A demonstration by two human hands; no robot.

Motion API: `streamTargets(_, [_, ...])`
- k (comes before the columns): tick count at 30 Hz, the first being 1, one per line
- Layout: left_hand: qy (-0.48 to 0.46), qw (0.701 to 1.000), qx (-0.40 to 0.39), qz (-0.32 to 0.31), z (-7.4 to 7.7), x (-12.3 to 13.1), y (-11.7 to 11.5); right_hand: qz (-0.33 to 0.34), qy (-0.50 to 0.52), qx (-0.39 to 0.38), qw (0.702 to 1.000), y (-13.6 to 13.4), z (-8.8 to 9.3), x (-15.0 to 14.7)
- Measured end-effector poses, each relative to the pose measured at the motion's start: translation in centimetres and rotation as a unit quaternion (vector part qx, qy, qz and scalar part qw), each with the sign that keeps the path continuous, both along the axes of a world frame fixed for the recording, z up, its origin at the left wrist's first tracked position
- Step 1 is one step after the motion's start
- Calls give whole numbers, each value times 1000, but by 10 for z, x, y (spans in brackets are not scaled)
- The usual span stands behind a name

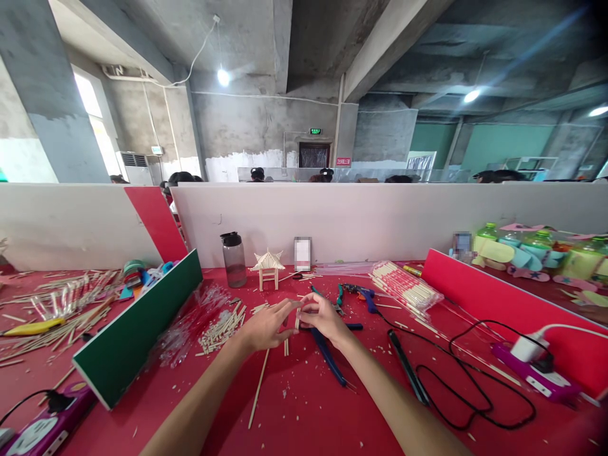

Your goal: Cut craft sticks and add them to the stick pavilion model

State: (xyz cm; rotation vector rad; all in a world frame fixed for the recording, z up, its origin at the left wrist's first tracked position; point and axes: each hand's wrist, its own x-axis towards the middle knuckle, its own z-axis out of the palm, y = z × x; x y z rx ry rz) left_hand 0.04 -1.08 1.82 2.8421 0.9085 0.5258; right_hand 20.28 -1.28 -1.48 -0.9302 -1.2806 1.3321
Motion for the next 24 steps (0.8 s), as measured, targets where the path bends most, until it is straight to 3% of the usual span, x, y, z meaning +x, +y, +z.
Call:
streamTargets(8, [7,1000,7,7,-6,-1,4,1,2,-3,1000,-1,1,0])
streamTargets(15, [25,999,6,21,0,-1,1,6,-6,0,1000,1,-3,-1])
streamTargets(24, [72,993,-90,18,-4,-6,8,-91,-87,85,988,13,-5,9])
